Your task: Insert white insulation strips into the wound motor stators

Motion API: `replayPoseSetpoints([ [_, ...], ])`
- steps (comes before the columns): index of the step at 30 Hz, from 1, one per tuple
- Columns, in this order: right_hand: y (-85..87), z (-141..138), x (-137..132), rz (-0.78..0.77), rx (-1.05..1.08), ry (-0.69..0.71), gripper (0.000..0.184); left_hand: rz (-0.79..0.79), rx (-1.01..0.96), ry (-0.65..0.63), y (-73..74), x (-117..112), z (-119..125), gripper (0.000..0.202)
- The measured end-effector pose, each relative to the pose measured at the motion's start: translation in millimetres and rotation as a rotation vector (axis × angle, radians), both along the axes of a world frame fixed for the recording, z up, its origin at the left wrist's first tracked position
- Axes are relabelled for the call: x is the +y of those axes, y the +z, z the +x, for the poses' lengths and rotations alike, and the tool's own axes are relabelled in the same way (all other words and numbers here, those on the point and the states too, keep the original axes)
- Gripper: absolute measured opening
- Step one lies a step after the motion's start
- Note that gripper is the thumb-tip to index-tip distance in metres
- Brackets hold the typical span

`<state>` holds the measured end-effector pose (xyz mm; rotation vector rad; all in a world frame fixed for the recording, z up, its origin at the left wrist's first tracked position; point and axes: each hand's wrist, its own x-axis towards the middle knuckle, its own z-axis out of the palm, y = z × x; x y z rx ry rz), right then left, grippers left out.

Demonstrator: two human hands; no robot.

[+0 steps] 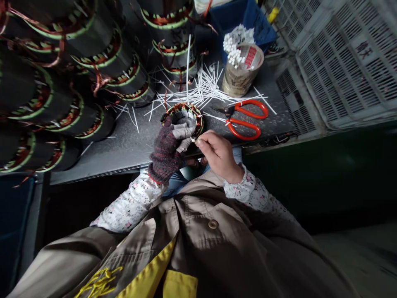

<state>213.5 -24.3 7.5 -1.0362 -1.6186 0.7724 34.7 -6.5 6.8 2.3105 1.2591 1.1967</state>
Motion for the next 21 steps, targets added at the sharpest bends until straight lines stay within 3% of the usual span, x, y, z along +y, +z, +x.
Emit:
replayPoseSetpoints([
  [5,-7.3,-3.6,14.0,0.031,-0.177,-0.092,0.020,0.011,0.019,-0.024,-3.9,2.0,-2.2,0.027],
  [8,-8.6,-2.5,19.0,0.014,-0.136,-0.104,0.022,0.080,-0.021,-0.083,-8.0,5.5,-4.0,0.023],
  [13,4.1,4.8,8.3,0.049,-0.016,-0.031,0.023,0.162,-0.072,-0.091,-11.4,8.1,-3.5,0.021],
  [16,8.2,4.7,4.0,0.061,-0.062,-0.026,0.021,0.172,-0.080,-0.104,-10.9,8.1,-3.5,0.021],
  [21,-5.0,-1.4,19.0,-0.010,-0.179,-0.078,0.021,0.108,-0.051,-0.146,-10.2,8.9,-8.3,0.025],
])
